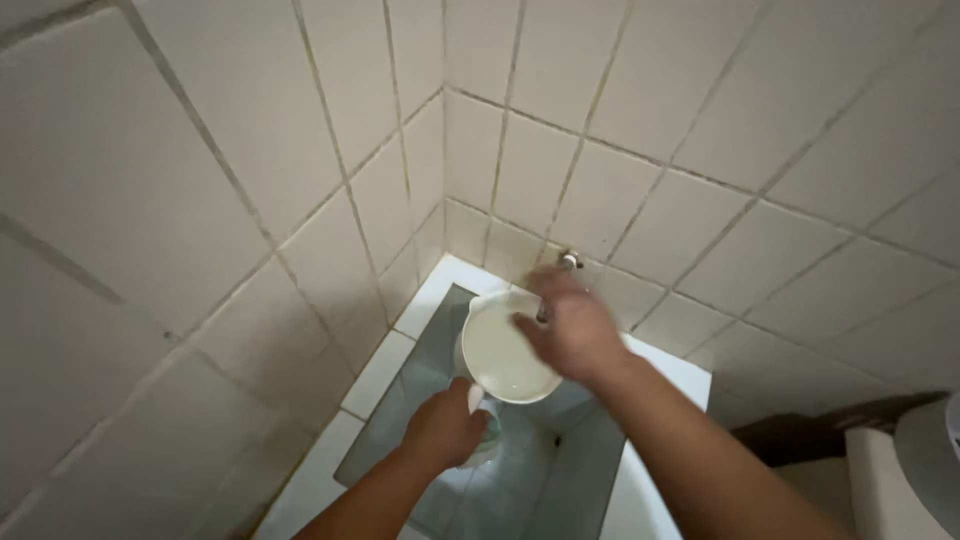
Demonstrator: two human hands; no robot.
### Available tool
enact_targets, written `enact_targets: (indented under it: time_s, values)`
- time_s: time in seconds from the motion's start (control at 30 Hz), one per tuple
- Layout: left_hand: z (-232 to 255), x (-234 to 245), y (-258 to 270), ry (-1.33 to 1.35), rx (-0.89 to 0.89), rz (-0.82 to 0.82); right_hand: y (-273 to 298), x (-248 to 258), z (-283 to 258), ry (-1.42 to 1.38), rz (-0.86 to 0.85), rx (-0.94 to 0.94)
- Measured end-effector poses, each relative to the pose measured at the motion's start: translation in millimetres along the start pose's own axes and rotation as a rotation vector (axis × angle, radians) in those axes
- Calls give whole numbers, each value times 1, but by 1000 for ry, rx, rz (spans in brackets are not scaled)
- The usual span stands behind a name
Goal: Cleaning a tiled water basin and rinsing a scrub brush in a bathroom.
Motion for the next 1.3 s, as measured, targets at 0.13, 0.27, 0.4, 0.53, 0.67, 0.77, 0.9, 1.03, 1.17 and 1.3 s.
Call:
enact_targets:
  time_s: [0.13, 0.27, 0.4, 0.53, 0.67, 0.77, 0.9, 1.03, 1.17, 1.3]
  values:
    - [-7, -15, -5, -4, -76, 35, -4, -44, -10, -128, 62, 315]
    - [-1, -15, 1, -10, -37, 14, -14, -42, 25, -624, 84, 17]
    - [-3, -16, 3, 21, 22, -34, 7, 7, 70, -784, 363, -369]
    - [-4, -15, 5, 30, 1, -26, 33, 18, 103, -876, 528, -482]
    - [-9, -16, 3, 25, 8, -16, 48, 17, 106, -951, 625, -569]
    - [-7, -14, 6, 22, 17, -19, 53, 3, 111, -890, 617, -601]
    - [-1, -8, 14, 8, 35, -28, 46, -37, 123, -758, 486, -525]
    - [-4, -11, 12, -4, 25, -29, 36, -52, 97, -699, 294, -466]
    - [-3, -9, 19, 31, 37, -51, 22, -40, 76, -532, 255, -460]
    - [-4, -10, 20, 53, -5, -28, 14, -39, 79, -455, 356, -524]
Point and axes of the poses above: each hand's wrist, its own y-axis away from the middle knuckle, its own x-axis out of the back of the hand, z = x × y, the point moved 4 cm from there along -y, towards the middle knuckle, and after that the axes turned 4 degrees about x, right-handed, at the moved point
